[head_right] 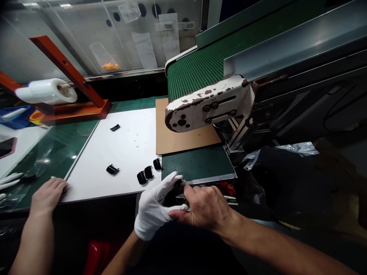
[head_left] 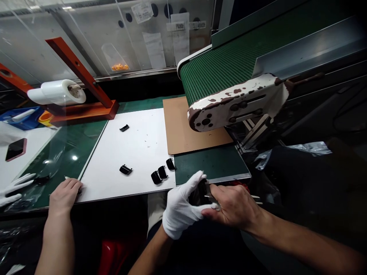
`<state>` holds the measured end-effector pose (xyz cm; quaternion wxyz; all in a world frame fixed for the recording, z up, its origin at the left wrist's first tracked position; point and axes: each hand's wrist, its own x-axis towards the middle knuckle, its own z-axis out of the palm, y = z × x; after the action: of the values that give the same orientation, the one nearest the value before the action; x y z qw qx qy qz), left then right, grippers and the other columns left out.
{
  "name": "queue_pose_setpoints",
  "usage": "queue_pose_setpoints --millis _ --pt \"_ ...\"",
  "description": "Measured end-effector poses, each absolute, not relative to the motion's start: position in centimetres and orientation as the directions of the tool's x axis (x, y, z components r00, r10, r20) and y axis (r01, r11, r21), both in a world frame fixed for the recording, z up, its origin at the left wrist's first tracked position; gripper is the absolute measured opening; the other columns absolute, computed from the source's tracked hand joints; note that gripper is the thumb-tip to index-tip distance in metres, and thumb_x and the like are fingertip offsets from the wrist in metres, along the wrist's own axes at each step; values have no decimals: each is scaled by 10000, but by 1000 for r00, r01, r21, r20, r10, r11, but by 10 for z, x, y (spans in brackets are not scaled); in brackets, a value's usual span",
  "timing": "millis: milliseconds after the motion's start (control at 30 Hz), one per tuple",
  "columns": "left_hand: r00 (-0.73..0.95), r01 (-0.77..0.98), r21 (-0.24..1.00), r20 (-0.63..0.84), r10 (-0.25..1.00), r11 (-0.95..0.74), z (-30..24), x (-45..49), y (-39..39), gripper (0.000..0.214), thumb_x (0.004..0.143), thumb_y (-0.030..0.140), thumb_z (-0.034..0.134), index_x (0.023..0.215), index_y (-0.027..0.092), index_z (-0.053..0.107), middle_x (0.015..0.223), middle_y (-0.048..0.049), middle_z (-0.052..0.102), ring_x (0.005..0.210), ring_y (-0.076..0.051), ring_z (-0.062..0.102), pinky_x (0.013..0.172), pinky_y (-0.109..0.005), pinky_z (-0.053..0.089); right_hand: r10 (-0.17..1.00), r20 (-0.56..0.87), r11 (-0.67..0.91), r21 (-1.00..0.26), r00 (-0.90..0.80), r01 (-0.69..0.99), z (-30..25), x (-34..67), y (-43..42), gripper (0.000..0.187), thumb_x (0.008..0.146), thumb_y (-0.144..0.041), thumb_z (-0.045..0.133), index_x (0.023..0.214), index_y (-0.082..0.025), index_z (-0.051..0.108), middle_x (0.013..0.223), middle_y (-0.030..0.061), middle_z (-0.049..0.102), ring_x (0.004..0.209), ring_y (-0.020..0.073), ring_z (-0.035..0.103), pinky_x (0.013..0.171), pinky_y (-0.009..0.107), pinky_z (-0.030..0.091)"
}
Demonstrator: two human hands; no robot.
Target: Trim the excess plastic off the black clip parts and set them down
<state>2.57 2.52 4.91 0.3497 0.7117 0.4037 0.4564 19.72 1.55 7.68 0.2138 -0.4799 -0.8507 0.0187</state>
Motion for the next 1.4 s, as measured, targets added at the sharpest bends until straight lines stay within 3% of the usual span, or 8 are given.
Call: queue_pose_setpoints --millis 100,333,767,1167,1233,1400 --pt "262 237 889 330 907 -392 47 27 24 718 681 368 805 1309 161 524 1180 -118 670 989 -248 690 924 -338 570 807 349 565 -221 -477 795 75 199 16 768 919 -665 103 597 -158 581 476 35 604 395 138 552 439 307 212" --pt "243 228 880 363 899 -417 53 27 25 726 693 396 791 1325 179 507 1190 -116 662 1017 -255 676 938 -351 562 826 405 527 -308 -392 792 78 196 19 700 861 -743 180 656 -172 530 467 3 541 390 131 517 434 277 249" --pt "331 327 827 353 875 -457 61 21 28 718 674 405 793 1305 182 533 1112 -92 707 952 -236 701 905 -314 569 830 330 541 -283 -450 792 85 195 17 854 875 -722 76 734 -94 638 533 69 637 458 204 635 437 319 302" --pt "329 420 767 369 869 -485 60 19 30 625 678 324 785 1242 143 586 1027 -104 730 852 -237 721 799 -328 610 825 350 543 -275 -443 794 73 193 17 809 908 -674 73 642 -126 606 471 65 599 377 160 548 419 311 197" --pt "323 391 791 362 874 -472 57 19 30 627 681 318 787 1247 145 579 1049 -105 723 886 -236 715 820 -323 602 828 347 546 -321 -440 774 70 193 18 774 915 -666 109 624 -131 586 460 71 581 371 155 514 428 314 181" --pt "338 285 845 354 872 -453 55 25 31 712 709 348 776 1339 195 480 1166 -89 676 973 -213 690 894 -306 567 833 328 548 -598 -446 585 67 200 19 623 912 -664 215 611 -185 475 479 0 484 398 104 419 416 264 237"
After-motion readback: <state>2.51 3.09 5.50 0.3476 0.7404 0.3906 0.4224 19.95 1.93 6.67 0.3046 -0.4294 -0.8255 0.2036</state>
